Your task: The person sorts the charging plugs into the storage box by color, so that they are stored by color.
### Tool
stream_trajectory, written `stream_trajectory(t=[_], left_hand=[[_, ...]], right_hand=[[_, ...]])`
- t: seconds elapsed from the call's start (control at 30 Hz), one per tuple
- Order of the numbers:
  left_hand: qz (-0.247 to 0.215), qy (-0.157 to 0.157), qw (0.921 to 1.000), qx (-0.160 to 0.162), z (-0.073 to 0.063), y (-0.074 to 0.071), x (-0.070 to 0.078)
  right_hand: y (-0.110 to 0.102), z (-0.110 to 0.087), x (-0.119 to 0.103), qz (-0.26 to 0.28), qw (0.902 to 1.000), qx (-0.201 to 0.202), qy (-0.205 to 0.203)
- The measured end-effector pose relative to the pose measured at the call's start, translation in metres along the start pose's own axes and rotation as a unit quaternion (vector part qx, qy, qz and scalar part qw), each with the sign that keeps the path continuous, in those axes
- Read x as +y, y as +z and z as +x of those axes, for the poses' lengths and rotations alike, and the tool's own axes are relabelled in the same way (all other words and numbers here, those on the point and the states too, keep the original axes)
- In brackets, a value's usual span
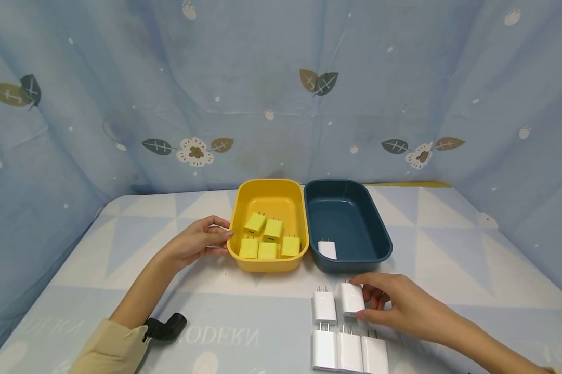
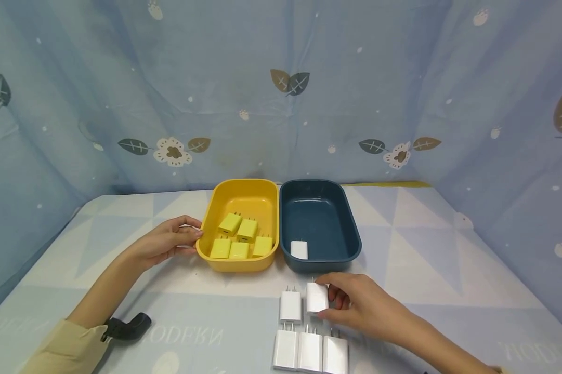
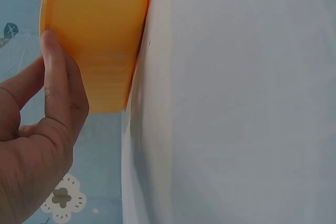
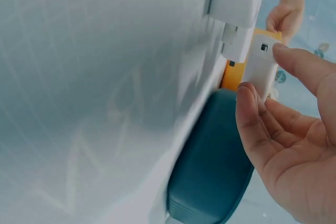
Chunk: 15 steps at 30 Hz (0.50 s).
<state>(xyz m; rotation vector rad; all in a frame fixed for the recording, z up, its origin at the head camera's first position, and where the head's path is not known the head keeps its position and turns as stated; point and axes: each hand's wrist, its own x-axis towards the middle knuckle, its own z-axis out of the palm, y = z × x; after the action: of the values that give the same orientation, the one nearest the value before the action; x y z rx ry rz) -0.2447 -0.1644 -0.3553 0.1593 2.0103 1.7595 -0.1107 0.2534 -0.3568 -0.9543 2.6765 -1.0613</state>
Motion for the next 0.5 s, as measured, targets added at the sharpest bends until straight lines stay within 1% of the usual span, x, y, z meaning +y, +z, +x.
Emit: stream_trajectory(t=[0.17, 0.23, 0.37, 0.5], left_hand=[[-0.002, 0.004, 1.0000, -0.004, 0.001, -0.001, -0.002], [0.000, 0.003, 1.0000, -0.003, 0.001, -0.001, -0.002], [0.003, 0.000, 1.0000, -0.001, 0.000, -0.001, -0.003], [0.000, 0.005, 1.0000, -0.004, 0.000, -0.001, -0.003]], right_hand=[[-0.005, -0.001, -0.004, -0.002, 1.0000, 0.005, -0.001], [-0.007, -0.001, -0.005, -0.003, 0.9999, 0.007, -0.006], [-0.012, -0.001, -0.007, -0.006, 0.9993, 0.023, -0.029], [-0.019, 0.000, -0.009, -0.008, 0.9990, 0.033, -0.030]])
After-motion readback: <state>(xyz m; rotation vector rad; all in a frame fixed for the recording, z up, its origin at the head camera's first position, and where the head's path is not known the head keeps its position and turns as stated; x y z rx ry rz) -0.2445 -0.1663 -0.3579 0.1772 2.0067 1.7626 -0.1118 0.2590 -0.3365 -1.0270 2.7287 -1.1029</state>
